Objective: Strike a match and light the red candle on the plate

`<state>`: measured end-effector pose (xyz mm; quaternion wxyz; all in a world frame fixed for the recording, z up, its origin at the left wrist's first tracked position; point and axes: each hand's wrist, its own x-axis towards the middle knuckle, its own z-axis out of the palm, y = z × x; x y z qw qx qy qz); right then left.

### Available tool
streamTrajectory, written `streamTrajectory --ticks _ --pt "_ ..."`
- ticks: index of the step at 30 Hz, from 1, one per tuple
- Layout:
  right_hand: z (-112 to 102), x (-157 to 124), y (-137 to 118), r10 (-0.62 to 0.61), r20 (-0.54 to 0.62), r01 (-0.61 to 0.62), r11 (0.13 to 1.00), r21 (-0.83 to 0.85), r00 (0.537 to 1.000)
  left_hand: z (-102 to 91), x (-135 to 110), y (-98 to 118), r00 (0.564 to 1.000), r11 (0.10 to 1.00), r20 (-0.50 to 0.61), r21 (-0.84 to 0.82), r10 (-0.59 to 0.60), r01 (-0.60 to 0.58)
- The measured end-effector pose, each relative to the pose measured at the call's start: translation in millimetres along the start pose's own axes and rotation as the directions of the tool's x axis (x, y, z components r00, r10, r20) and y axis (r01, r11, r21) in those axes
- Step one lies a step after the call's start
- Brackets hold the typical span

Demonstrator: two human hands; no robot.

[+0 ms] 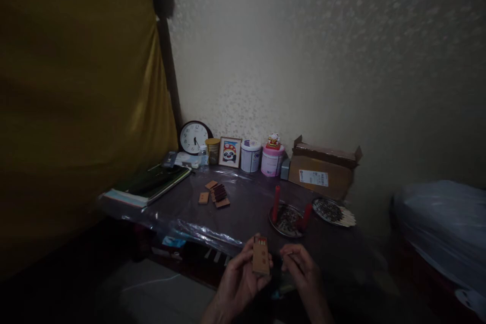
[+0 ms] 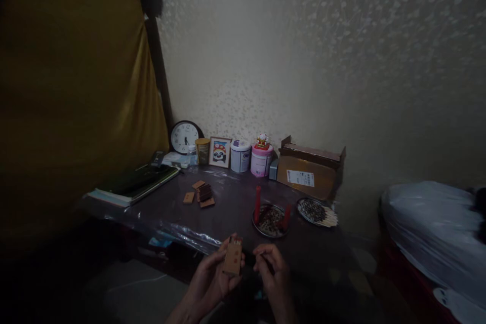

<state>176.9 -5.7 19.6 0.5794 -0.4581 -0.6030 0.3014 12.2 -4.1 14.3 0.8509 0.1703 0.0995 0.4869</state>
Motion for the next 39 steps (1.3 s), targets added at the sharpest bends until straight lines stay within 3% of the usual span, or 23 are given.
streamTrajectory --ticks 9,16,23,29,39 --pt "18.4 -8.6 -8.3 -0.252 0.024 0.253 0.967 -0.035 0.967 2.6 0.4 2.9 0.997 0.997 -0.025 -0.033 0.074 -0.075" --pt "23.6 -12.3 -1.7 -0.35 0.035 0.351 0.926 -0.139 0.936 0.1 2.6 1.9 0.995 0.994 -0.041 -0.058 0.09 -0.093" --pt "23.5 -11.9 2.9 -0.341 0.024 0.341 0.926 -0.164 0.94 -4.2 6.3 -2.3 0.993 0.993 -0.043 0.027 0.112 -0.111" --pt "23.4 -12.1 3.1 -0.315 0.01 0.313 0.939 -0.142 0.949 -5.8 6.8 -4.5 0.968 0.953 -0.087 0.216 0.237 -0.214" --pt "19.4 -9.4 2.5 -0.263 -0.032 0.257 0.959 -0.123 0.964 -3.4 8.5 -6.9 0.943 0.901 -0.155 0.374 0.294 -0.219"
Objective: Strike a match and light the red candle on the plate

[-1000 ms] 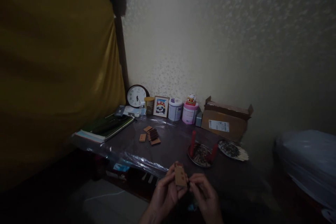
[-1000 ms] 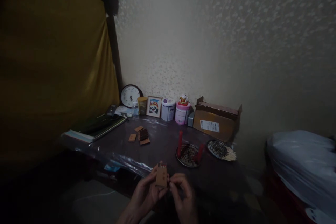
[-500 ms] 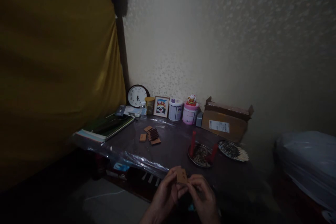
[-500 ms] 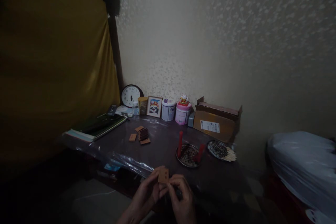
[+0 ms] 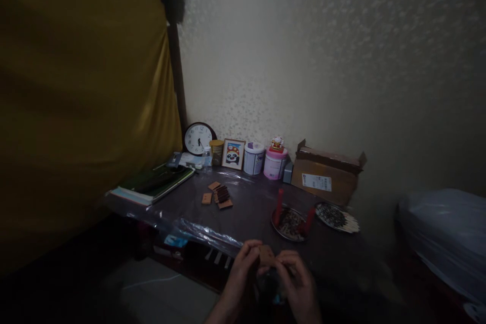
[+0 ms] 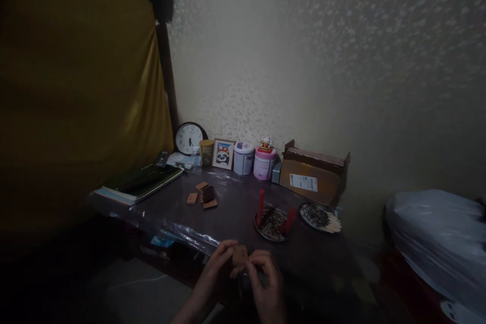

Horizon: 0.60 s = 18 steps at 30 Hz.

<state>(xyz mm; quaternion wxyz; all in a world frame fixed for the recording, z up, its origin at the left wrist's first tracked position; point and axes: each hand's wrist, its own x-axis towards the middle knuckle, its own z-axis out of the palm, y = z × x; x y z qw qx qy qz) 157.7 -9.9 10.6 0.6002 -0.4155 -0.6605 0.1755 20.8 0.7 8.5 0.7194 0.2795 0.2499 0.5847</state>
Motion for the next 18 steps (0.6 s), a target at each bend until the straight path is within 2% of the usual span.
streamTrajectory --ticks 5,18 --pt "-4.0 2.2 -1.7 0.034 -0.036 -0.034 0.999 -0.006 0.999 0.1 0.5 0.2 1.0 1.0 -0.028 0.022 -0.014 0.015" --pt "-6.1 1.0 0.6 0.057 -0.002 -0.057 0.998 -0.027 0.998 -2.4 1.3 -3.9 0.998 0.999 -0.043 -0.014 -0.04 0.039"
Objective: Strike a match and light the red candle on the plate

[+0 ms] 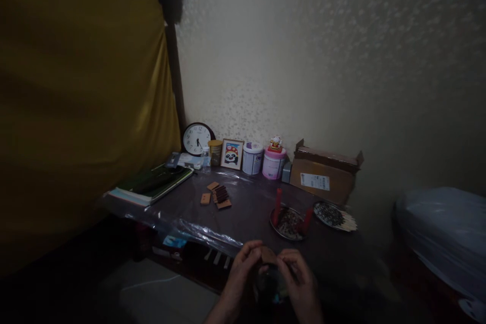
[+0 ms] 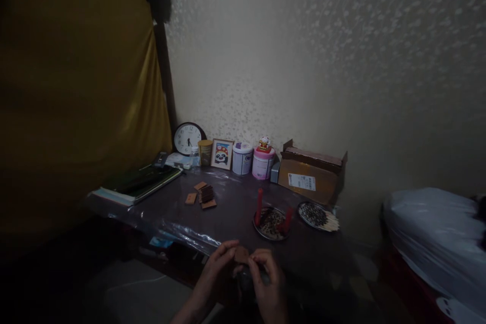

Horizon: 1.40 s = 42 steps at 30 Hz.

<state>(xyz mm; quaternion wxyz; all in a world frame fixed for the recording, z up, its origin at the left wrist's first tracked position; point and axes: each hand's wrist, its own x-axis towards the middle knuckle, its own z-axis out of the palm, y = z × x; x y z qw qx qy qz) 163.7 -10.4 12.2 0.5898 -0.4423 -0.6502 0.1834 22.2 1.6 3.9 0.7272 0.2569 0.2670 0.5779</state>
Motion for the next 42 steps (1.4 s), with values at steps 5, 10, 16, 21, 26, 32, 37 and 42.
streamTrajectory --ticks 5,10,16,21,26,32,37,42 --pt "0.1 -0.8 1.5 0.009 -0.014 -0.009 1.0 0.016 1.0 1.9 -1.4 0.8 1.0 1.0 -0.011 0.002 -0.004 0.004" --pt "-0.4 0.1 0.8 -0.011 -0.026 0.011 1.0 0.0 1.0 3.7 -3.0 2.9 1.0 0.999 0.013 0.049 -0.001 0.0" --pt "1.5 0.9 0.8 -0.028 -0.028 0.028 1.0 0.013 0.999 3.4 -5.8 5.5 0.994 0.97 0.083 0.225 0.078 -0.095" --pt "2.6 -0.5 2.1 -0.026 -0.009 0.026 1.0 0.008 1.0 1.2 -3.7 3.3 0.991 0.92 0.074 0.369 0.112 -0.131" --pt "2.1 1.2 -0.3 0.046 -0.019 -0.044 0.997 0.056 0.999 1.9 -4.6 4.1 0.995 0.941 0.047 0.323 0.093 -0.103" --pt "-3.1 11.5 -6.5 0.312 -0.103 -0.298 0.945 0.135 0.944 7.3 -7.5 9.4 0.999 0.988 0.027 0.149 0.023 -0.027" --pt "-2.7 14.2 -2.2 0.396 -0.122 -0.371 0.91 0.186 0.91 0.9 -1.8 4.2 0.998 0.997 0.052 0.07 0.031 -0.034" --pt "-1.9 13.3 0.6 0.419 -0.124 -0.385 0.895 0.227 0.9 -6.0 2.4 -2.4 0.996 0.995 0.071 0.088 0.046 -0.052"
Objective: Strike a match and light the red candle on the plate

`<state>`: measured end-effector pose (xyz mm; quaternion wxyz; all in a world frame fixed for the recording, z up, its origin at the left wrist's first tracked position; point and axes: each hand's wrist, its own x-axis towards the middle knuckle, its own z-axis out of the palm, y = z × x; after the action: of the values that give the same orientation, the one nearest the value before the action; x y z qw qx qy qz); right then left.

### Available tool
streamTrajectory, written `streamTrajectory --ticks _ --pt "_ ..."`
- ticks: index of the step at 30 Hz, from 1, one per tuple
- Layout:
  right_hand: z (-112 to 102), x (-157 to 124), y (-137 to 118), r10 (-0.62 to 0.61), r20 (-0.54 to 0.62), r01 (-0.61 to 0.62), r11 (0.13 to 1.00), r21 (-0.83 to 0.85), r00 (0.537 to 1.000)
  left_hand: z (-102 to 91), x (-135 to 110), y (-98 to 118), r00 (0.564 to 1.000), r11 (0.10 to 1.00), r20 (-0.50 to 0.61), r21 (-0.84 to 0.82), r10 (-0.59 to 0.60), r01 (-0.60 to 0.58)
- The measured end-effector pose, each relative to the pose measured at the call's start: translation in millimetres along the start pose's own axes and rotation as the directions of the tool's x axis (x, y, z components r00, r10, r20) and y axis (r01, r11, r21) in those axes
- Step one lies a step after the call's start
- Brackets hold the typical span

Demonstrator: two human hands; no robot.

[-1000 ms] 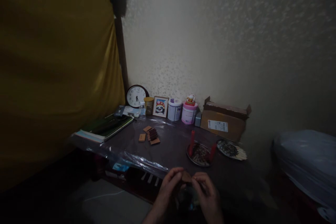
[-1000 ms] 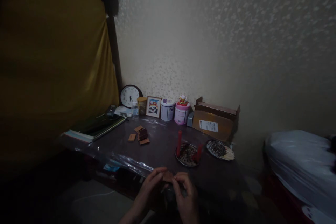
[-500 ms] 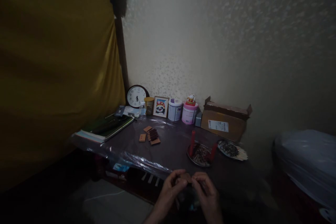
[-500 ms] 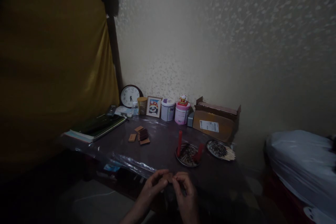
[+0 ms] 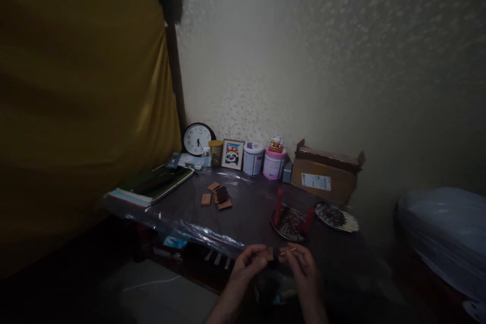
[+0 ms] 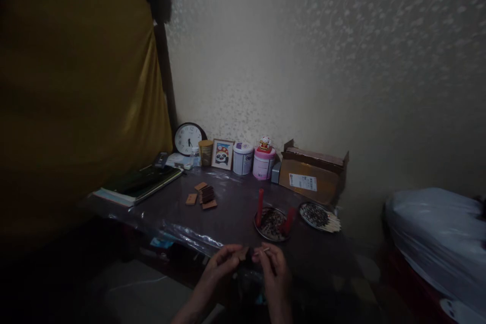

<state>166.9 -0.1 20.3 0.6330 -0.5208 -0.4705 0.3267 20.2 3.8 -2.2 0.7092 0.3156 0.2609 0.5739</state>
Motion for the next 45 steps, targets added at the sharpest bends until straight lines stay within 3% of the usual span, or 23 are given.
streamTrajectory --ticks 22,36,45 --pt "-1.2 -4.4 -8.2 -0.097 0.053 0.103 0.986 -0.13 0.994 8.1 -7.8 10.6 0.997 0.998 0.054 -0.011 -0.058 0.059" --pt "-2.8 -3.8 -9.2 -0.083 0.059 0.091 0.985 -0.146 0.995 11.4 -8.9 11.9 0.992 0.985 0.101 -0.149 -0.072 0.086" --pt "-2.7 -3.4 -8.4 -0.048 0.057 0.055 0.99 -0.128 0.997 12.8 -10.0 13.2 0.997 0.993 0.048 -0.097 -0.058 0.062"
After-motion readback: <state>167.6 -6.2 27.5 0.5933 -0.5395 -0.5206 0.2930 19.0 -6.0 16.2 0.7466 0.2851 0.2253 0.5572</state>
